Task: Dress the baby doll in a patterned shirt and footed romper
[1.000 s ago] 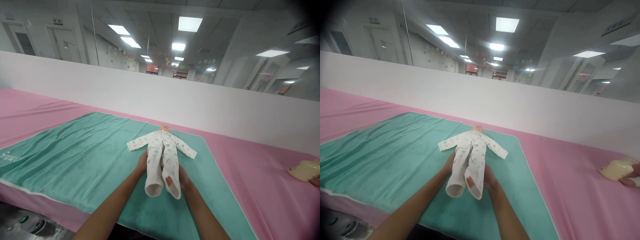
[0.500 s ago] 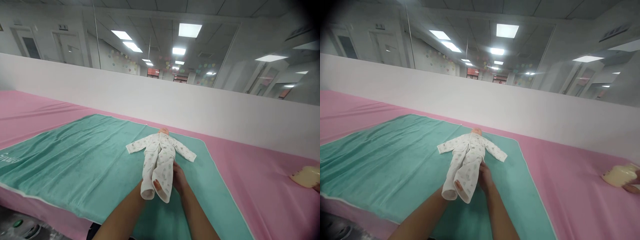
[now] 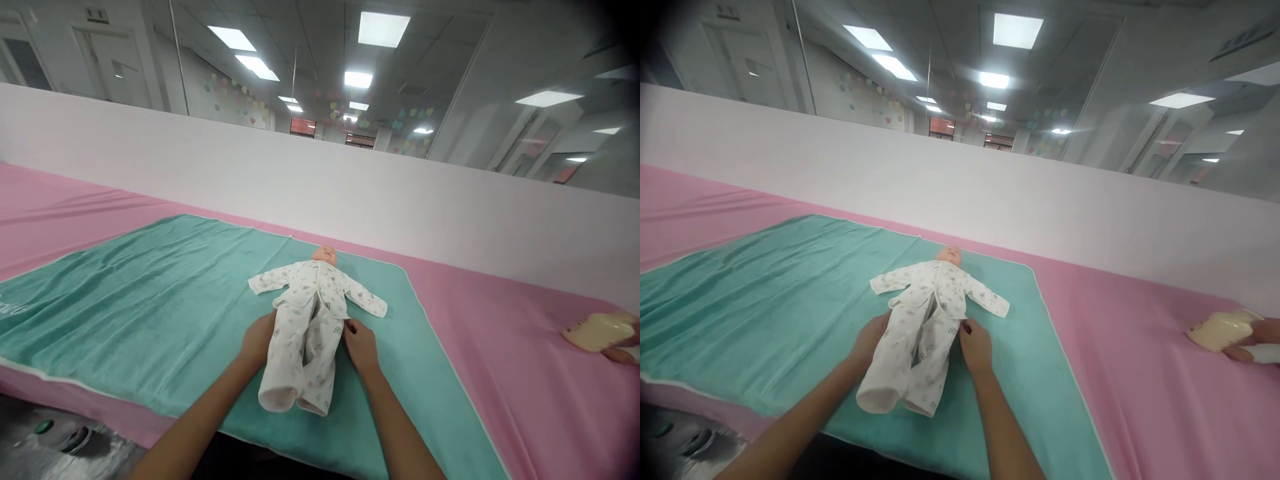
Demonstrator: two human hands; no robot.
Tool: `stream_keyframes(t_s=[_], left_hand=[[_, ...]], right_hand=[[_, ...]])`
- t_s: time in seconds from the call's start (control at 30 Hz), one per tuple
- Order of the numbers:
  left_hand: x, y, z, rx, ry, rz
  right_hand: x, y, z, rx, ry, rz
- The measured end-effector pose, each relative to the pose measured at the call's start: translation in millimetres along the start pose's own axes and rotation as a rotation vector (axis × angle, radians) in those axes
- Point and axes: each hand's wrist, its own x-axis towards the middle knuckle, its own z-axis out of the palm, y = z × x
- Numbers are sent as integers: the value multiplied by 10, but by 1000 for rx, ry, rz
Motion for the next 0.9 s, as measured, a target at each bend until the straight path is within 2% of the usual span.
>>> stream_keyframes(t_s=[0.1, 0.17, 0.27, 0.33, 0.47, 0.53, 0.67, 0.77, 0.83, 0.9], left_hand=[[44, -134, -82, -150, 95, 23], [64, -126, -105, -216, 148, 138], [108, 18, -93, -144, 192, 264], [148, 146, -64, -62, 202, 311], [180, 348, -18, 20, 267, 396], [143, 412, -25, 42, 280, 422], [-86, 465, -132, 147, 104, 504], [-402, 439, -249, 53, -55, 594], [-630, 399, -293, 1, -144, 676], [-813, 353, -284, 57, -170, 720]], right_hand=[[-6, 32, 36, -141, 128, -10], [0, 10, 86, -222, 101, -102], [-31, -76, 88, -346, 2, -223], [-91, -142, 14, -379, 6, -245], [-250, -228, -155, -444, 98, -287], [-324, -247, -184, -500, 43, -352], [-516, -290, -212, -457, -163, -391], [-775, -340, -245, -316, -312, -358], [-972, -348, -209, -257, -415, -385], [-1134, -328, -105, -258, -396, -410]])
